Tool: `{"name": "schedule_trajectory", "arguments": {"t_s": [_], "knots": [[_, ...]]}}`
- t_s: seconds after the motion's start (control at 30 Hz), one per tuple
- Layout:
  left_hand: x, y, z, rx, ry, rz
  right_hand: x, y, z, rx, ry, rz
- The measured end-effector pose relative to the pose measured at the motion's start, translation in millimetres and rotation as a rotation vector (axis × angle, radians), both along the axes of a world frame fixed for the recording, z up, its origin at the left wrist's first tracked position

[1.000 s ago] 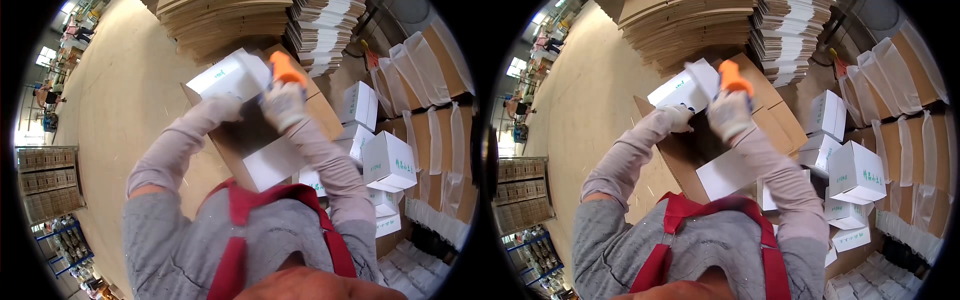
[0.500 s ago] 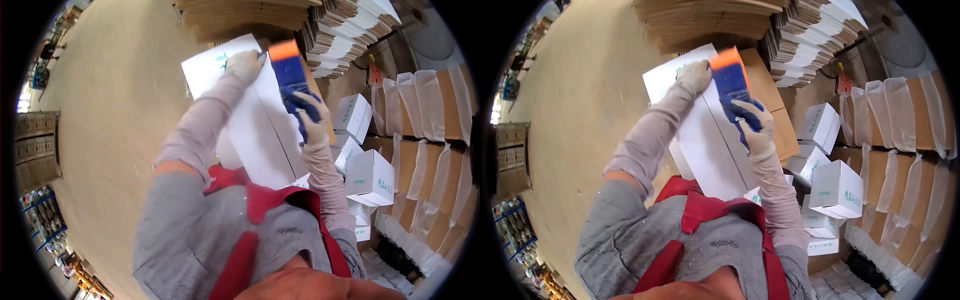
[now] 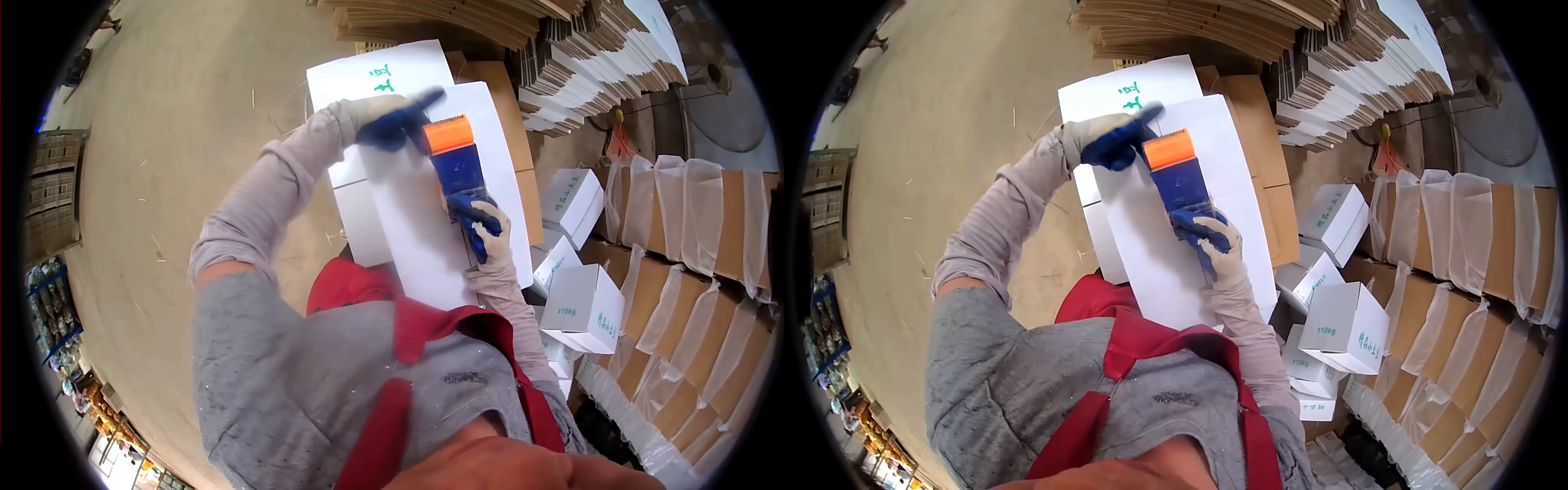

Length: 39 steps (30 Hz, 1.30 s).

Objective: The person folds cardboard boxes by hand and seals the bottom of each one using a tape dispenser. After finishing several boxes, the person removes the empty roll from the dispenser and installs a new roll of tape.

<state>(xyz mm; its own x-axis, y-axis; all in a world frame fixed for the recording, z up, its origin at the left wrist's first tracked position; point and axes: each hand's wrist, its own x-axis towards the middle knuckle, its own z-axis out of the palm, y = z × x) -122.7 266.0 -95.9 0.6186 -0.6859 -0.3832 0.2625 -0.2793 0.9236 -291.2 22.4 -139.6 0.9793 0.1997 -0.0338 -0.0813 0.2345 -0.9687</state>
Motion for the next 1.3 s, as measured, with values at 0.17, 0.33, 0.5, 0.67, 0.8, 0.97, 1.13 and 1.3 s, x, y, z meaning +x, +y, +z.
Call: {"name": "schedule_trajectory", "arguments": {"t_s": [0.17,0.33,0.5,0.67,0.8,0.97,1.13,1.3], "knots": [[-3.4,-13.1,22.5,0.104,-0.193,-0.024,0.2,-6.0,8.1,-0.112,0.017,0.055],[-23.5,-14.1,-36.4,-0.423,0.255,0.14,-0.7,-1.8,11.9,-0.094,0.025,0.012],[-1.3,-12.9,-3.4,0.01,0.021,0.1,1.7,0.6,16.3,-0.105,0.009,0.002],[69.0,-9.3,-53.8,0.464,-1.049,0.081,25.6,20.6,38.6,-0.142,0.021,-0.172],[85.5,-11.8,-58.7,0.88,-0.483,-0.27,29.5,24.1,45.8,-0.219,0.077,-0.154],[95.9,24.1,-106.7,1.027,-0.689,-0.133,28.8,16.7,23.5,-0.214,0.005,-0.148],[39.0,-74.5,-58.1,0.808,-0.629,0.1,-5.2,15.3,24.4,-0.087,0.211,-0.252],[51.8,-65.3,-73.3,0.916,-0.797,0.167,-176.2,-50.8,70.4,-0.343,0.361,-0.235]]}}
